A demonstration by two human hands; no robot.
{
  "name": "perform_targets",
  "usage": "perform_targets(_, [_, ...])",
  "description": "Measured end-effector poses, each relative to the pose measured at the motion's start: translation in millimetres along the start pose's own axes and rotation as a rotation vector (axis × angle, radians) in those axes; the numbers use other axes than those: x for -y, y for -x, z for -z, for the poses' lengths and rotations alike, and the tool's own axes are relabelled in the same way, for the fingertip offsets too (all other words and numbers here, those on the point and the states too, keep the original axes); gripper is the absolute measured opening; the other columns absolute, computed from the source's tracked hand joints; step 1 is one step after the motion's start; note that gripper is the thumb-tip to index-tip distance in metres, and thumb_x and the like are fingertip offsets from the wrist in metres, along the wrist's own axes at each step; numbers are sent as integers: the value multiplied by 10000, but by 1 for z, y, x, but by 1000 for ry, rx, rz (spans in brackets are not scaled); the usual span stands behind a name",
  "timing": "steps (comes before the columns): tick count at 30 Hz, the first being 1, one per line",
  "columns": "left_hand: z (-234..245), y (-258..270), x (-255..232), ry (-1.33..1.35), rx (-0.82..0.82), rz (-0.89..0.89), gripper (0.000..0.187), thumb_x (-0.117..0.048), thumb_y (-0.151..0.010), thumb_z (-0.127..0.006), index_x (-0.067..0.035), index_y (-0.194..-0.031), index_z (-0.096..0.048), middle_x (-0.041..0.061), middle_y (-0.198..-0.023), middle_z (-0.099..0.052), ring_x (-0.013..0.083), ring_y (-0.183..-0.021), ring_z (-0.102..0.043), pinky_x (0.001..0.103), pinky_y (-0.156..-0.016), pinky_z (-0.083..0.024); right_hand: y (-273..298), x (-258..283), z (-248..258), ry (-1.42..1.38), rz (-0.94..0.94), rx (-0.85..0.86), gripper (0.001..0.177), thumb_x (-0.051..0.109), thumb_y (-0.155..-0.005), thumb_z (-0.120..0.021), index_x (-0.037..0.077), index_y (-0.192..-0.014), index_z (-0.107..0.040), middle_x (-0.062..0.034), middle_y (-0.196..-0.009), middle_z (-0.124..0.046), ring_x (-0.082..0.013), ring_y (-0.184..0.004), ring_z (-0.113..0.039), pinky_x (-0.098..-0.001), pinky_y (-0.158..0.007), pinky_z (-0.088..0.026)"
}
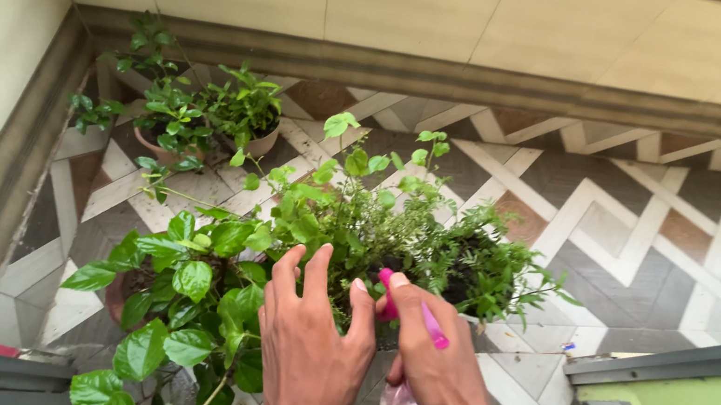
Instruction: The person sprays water on potted plants using a spray bottle and touches the leaves by hand.
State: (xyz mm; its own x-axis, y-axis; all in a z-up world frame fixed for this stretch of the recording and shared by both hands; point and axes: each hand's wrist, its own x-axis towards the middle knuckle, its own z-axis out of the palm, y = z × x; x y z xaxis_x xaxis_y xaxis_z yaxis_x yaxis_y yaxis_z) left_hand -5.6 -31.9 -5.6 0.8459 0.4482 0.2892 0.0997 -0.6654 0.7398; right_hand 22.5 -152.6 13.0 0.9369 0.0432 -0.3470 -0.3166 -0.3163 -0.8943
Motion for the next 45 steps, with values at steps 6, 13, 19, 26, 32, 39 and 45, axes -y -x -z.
perform_targets(6, [8,2,3,32,22,16,547,-257,-872,-664,31,-1327,-568,283,-1335,-533,438,-1167,-564,506,-966,-455,18,31,-3,67,117,-123,549,498,-918,-498,3,-817,-715,-32,-596,-642,-148,-389,-569,-310,-406,-456])
perform_targets(13, [21,-3,6,82,-2,32,554,-244,-879,-661,40,-1342,-553,292,-1297,-556,442,-1162,-575,499,-966,-470,33,44,-13,77,93,-110,541,502,-951,-499,20,-822,-708,-49,-538,-595,-142,-396,-584,-301,-415,-466])
perform_targets(19, [38,-13,-1,139,84,108,541,-232,-879,-637,28,-1345,-551,251,-1251,-586,415,-1117,-599,476,-923,-491,42,69,-37,80,-1,-227,565,523,-938,-523,3,-798,-696,-61,-536,-545,-157,-398,-568,-324,-408,-464])
perform_targets(26, [46,-15,-5,140,107,162,526,-218,-885,-626,21,-1348,-563,243,-1225,-598,407,-1111,-604,478,-927,-491,55,89,-30,81,86,-181,565,513,-923,-508,4,-770,-699,-48,-530,-574,-149,-372,-568,-319,-396,-459])
perform_targets(32, [35,-12,-13,137,107,114,498,-217,-888,-625,22,-1321,-566,246,-1235,-595,411,-1116,-602,477,-917,-497,46,84,-21,43,83,-162,559,504,-929,-509,7,-781,-719,-74,-528,-608,-152,-371,-560,-314,-405,-439])
perform_targets(39, [18,-7,-14,79,88,28,486,-186,-892,-618,31,-1324,-564,247,-1231,-598,411,-1104,-609,481,-910,-502,31,75,-3,12,45,-140,566,519,-921,-502,6,-784,-699,-66,-544,-606,-158,-375,-577,-315,-407,-465])
perform_targets(45, [6,0,-24,47,73,-32,479,-162,-892,-628,51,-1316,-567,270,-1215,-599,421,-1095,-608,487,-905,-499,21,65,15,-8,62,-127,565,535,-940,-496,28,-797,-700,-54,-547,-557,-145,-391,-583,-319,-394,-455])
